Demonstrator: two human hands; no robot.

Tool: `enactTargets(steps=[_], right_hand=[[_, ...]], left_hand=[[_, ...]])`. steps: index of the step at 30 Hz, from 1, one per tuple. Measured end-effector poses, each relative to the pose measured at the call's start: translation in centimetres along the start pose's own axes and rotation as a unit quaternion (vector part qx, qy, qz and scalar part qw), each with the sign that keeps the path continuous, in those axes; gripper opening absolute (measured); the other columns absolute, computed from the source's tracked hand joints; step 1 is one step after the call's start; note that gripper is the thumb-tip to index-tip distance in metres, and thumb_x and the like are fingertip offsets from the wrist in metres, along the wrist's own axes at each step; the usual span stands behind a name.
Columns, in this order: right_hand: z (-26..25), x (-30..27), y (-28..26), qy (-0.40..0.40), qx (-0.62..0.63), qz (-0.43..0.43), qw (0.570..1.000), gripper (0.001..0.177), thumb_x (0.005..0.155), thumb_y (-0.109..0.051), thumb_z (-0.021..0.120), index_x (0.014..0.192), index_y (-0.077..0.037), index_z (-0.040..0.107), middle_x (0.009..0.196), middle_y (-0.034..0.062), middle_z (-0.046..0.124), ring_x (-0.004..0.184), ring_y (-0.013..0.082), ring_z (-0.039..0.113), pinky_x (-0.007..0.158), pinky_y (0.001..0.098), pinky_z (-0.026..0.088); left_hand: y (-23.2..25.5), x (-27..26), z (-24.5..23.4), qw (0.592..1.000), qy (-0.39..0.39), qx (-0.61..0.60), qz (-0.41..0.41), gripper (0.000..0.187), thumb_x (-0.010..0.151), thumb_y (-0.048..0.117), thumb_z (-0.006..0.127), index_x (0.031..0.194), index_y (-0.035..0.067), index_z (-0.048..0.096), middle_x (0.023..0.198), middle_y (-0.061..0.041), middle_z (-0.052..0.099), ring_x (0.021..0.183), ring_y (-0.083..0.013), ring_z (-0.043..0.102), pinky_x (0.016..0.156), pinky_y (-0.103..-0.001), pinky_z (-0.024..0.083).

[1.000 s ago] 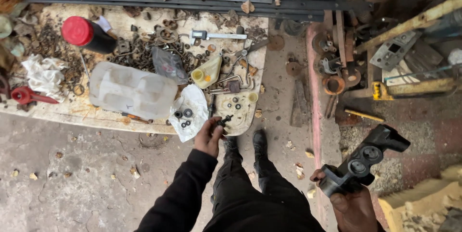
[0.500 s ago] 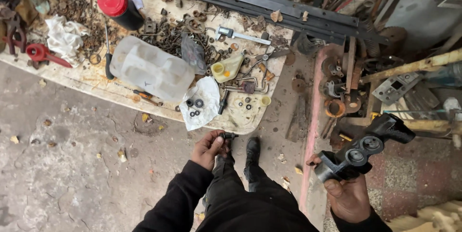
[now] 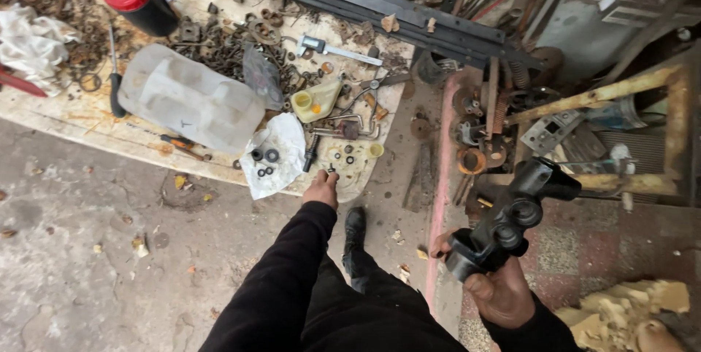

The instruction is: The person uses a screwdriver to manipulate a small black mechanical part held in a vise, then removes it and places it on a cluttered workbench. They pick up a spray can and apply lubricant to the part, then return the can to a shelf. Finally, they pick up another small part and a screwdriver to continue working on it.

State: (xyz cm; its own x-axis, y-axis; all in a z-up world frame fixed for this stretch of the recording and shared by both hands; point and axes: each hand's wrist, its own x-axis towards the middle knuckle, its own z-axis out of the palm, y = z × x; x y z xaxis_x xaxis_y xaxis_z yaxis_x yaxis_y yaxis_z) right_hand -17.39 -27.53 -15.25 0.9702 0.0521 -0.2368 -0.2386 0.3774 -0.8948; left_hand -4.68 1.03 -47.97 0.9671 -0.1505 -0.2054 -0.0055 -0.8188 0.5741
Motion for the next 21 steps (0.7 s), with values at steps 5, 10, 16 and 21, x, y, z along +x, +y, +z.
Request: enactTargets(steps=[5,10,16,21], right_hand=[[1.2,0.2,-2.2,-0.078,0.029,-0.014,0.996,0.061,0.088,-0.035,0.087,0.124,0.006,0.060,0.117,0.0215,0.059,0.114,0.0347,0.056,0.104,0.0514,0.044],[0.1,0.1,-3.2,-0.059,-0.007,-0.006,0.998,0.069,0.083,-0.040,0.087,0.127,0.003,0.056,0.117,0.0204,0.060,0.113,0.0355,0.058,0.101,0.0549,0.046],[0.3,0.4,-4.0,-0.093,-0.026,-0.018,0.995,0.076,0.080,-0.039,0.090,0.131,0.000,0.050,0.119,0.0175,0.061,0.115,0.0357,0.059,0.100,0.0563,0.048],[4.3,0.0,-5.1,-0.105,0.001,0.020,0.994,0.073,0.081,-0.042,0.086,0.127,0.006,0.057,0.115,0.0204,0.065,0.109,0.0341,0.061,0.094,0.0516,0.049]], left_hand=[[-0.9,1.3,1.8,0.998,-0.024,0.057,-0.013,0.030,0.089,0.007,0.058,0.115,0.021,0.064,0.114,-0.011,0.057,0.106,-0.0348,0.064,0.081,-0.049,0.055],[-1.2,0.5,1.8,0.996,-0.073,0.028,-0.047,0.034,0.093,0.009,0.056,0.122,0.025,0.064,0.119,-0.012,0.057,0.109,-0.0359,0.065,0.089,-0.049,0.054],[5.0,-5.3,-6.1,0.993,0.020,-0.114,0.011,0.055,0.081,0.021,0.076,0.133,0.014,0.058,0.124,-0.019,0.059,0.097,-0.0393,0.067,0.082,-0.048,0.055],[9.4,-12.0,-13.9,0.968,0.003,-0.241,0.064,0.038,0.086,0.025,0.077,0.119,0.008,0.068,0.100,-0.012,0.071,0.073,-0.0257,0.073,0.069,-0.038,0.058]])
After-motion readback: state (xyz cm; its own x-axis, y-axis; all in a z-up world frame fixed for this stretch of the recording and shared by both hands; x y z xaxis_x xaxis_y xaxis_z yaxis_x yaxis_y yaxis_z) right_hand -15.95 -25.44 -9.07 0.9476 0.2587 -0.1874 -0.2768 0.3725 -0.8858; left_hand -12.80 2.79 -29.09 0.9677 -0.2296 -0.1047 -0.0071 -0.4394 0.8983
